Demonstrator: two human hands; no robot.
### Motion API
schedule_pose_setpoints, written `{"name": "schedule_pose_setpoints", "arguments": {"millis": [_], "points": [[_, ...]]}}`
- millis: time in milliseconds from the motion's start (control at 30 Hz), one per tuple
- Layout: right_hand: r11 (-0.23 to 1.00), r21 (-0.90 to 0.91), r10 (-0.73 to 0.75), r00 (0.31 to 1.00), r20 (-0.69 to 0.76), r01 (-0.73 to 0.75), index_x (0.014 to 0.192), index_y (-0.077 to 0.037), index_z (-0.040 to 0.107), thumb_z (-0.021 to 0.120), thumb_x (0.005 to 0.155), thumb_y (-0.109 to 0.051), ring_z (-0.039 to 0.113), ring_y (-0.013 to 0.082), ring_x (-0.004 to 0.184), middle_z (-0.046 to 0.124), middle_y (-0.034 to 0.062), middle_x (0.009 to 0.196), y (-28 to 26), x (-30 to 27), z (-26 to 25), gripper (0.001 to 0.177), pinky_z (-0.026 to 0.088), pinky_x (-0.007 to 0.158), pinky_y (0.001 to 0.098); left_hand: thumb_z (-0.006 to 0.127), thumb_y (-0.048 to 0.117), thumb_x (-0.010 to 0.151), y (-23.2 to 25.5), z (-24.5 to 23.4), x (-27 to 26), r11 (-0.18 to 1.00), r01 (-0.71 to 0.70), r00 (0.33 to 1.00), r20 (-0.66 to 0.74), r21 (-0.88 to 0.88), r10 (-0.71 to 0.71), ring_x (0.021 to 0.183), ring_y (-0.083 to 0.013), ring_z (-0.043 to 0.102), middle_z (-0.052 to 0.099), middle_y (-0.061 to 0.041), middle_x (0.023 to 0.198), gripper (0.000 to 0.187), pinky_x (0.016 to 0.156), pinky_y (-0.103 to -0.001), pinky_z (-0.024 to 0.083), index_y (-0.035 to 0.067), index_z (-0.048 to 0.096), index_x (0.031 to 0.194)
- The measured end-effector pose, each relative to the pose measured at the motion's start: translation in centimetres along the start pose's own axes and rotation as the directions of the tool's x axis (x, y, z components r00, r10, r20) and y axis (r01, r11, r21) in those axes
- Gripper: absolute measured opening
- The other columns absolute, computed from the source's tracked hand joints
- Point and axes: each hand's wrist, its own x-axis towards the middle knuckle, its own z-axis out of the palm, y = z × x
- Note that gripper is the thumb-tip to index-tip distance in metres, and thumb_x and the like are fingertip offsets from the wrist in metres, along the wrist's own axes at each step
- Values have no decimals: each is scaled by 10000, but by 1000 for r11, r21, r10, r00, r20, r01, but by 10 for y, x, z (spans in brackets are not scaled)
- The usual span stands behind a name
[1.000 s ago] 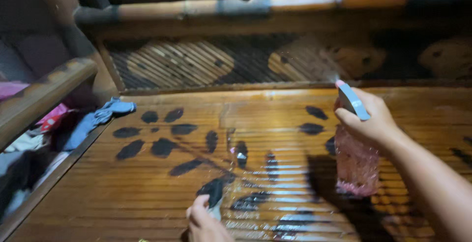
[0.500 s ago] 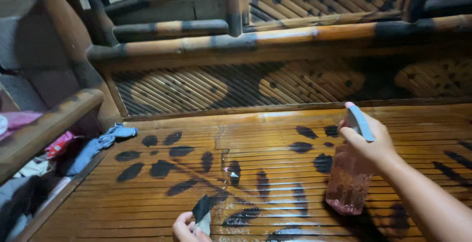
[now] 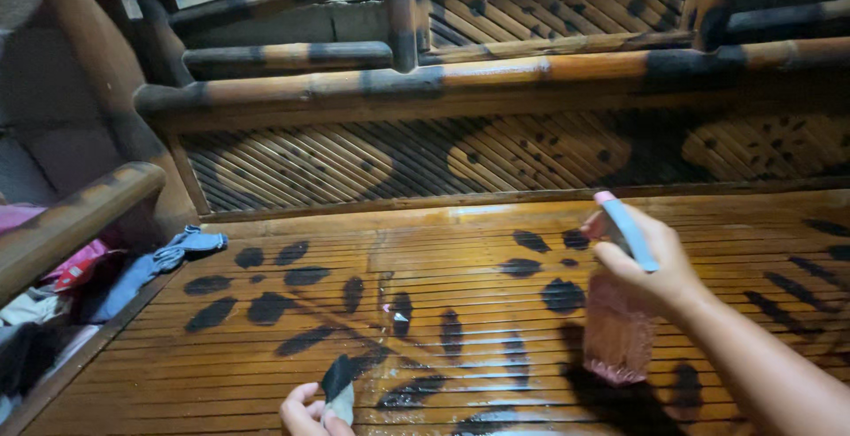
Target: The person wipes a bamboo bench surface with a white cloth, then sprays a pink liquid from a spray bottle and continues wiping the surface and the backrest. The person handles the cloth and spray bottle throughout the task.
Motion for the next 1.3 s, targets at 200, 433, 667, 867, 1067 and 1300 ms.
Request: {"name": "schedule_pose_setpoints", "arguments": {"millis": [200,433,667,867,1067,1300], "points": [[975,-149,179,978,106,-162,943,-21,688,651,789,-130,676,203,749,725,112,809,-44,4,41,192,566,758,330,532,100,725,52,-23,6,991,85,994,62,106,-92,644,-288,636,650,-162,753,490,657,-418,538,45,571,1210],[1000,12,1,953,303,-5,916,-45,661,641,775,-117,670,176,733,699,73,789,-83,21,100,160,553,716,329,543,118,768,85,-37,11,977,74,986,132,198,-101,658,-340,676,672,-178,800,498,660,-448,556,57,566,1262],[999,30,3,896,445,-19,931,-67,664,643,742,-84,649,176,702,686,70,766,-104,30,131,191,544,684,319,551,47,768,110,-45,16,983,58,983,159,176,-87,698,-336,691,661,-182,840,469,663,-439,564,59,558,1237],[990,140,-91,875,476,27,874,-56,639,652,755,-68,647,171,708,681,62,764,-118,31,151,120,543,691,309,557,50,769,121,-46,16,975,82,984,137,208,-112,704,-346,687,677,-165,816,465,654,-450,552,82,579,1233],[995,103,-61,847,528,7,845,-58,621,650,740,-66,629,190,667,662,76,715,-130,32,165,110,537,670,326,560,75,771,129,-50,17,967,107,974,172,229,-148,705,-349,705,689,-163,836,467,660,-446,563,90,571,1237],[979,192,-144,876,460,61,917,-65,641,647,744,-92,673,184,706,693,72,770,-137,34,172,176,552,696,323,564,71,786,130,-50,20,942,179,942,227,284,-247,737,-331,720,692,-157,865,473,697,-435,573,95,555,1258]]}}
